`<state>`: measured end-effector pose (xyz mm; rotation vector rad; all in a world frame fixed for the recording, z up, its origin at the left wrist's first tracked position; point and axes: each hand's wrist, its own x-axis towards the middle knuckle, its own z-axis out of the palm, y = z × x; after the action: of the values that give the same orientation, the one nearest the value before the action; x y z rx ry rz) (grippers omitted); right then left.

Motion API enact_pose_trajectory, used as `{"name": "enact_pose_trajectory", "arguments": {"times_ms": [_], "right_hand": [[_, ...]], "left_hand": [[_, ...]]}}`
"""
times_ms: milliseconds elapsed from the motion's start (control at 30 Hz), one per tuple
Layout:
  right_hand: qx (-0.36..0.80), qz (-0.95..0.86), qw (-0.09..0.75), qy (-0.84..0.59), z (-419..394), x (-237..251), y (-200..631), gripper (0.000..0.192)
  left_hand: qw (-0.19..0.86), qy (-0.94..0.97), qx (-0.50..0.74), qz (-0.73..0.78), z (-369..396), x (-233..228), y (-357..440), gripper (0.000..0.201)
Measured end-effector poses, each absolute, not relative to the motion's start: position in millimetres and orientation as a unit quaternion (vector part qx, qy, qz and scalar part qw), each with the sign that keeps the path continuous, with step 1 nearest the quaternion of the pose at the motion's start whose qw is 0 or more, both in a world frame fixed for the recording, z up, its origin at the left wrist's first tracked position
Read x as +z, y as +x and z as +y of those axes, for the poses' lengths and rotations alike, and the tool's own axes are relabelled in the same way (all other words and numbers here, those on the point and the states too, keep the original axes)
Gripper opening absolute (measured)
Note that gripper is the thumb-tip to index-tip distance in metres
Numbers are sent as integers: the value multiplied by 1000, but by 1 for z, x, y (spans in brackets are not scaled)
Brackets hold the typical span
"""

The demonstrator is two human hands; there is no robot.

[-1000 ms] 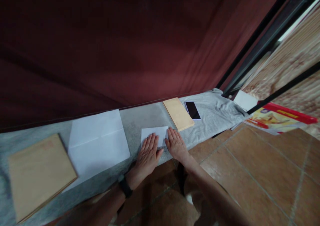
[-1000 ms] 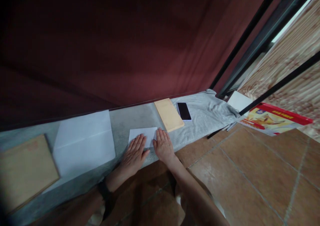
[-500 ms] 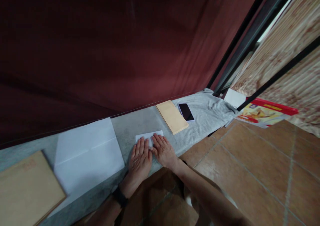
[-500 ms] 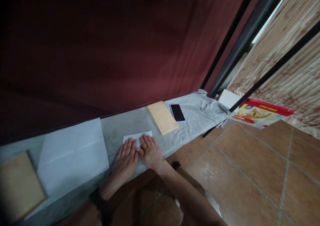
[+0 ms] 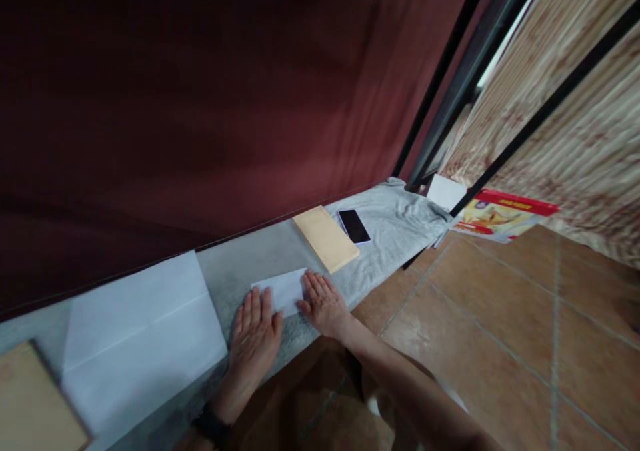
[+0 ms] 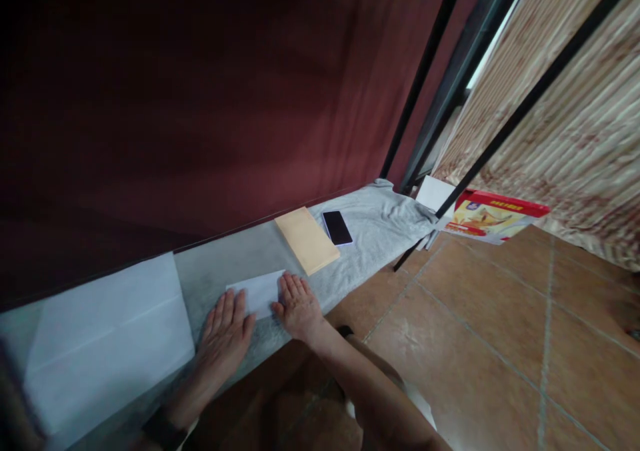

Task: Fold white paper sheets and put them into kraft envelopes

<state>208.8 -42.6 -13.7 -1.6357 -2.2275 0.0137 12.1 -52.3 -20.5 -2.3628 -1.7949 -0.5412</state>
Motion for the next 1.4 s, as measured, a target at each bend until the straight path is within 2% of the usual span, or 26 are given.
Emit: {"name": "enact_pose_trajectory", "arguments": {"times_ms": [267,467,567,767,1033,1200,1400], "right_hand": [[36,-778,158,-607,-49,-3,218,56],[23,-795,214,-567,-49,20,195,58],[21,-822,241,-515,-47,12,176,58],[-10,-800,258,-542,-42,-23,167,58],[-1,-791,199,-578,-43,-14,188,61],[-9,-791,195,-580,-45,-15,190,64],[-12,-782,192,-593,-46,-17,186,59]], "left_hand": [[82,-798,-212,-558,-50,-26,2,62],[77,-828,-202,-518,-47,-32,-8,56],[78,-838,-187,-507,-46,-32,-12,52],[71,-862,-177,-470,-42,-34,-22,50],[87,-818,-236,-518,-50,-37,-16,70],[84,-799,-247,-541,-52,-29,-6,68],[66,-824,-198,-526,-46,-18,12,61]]}}
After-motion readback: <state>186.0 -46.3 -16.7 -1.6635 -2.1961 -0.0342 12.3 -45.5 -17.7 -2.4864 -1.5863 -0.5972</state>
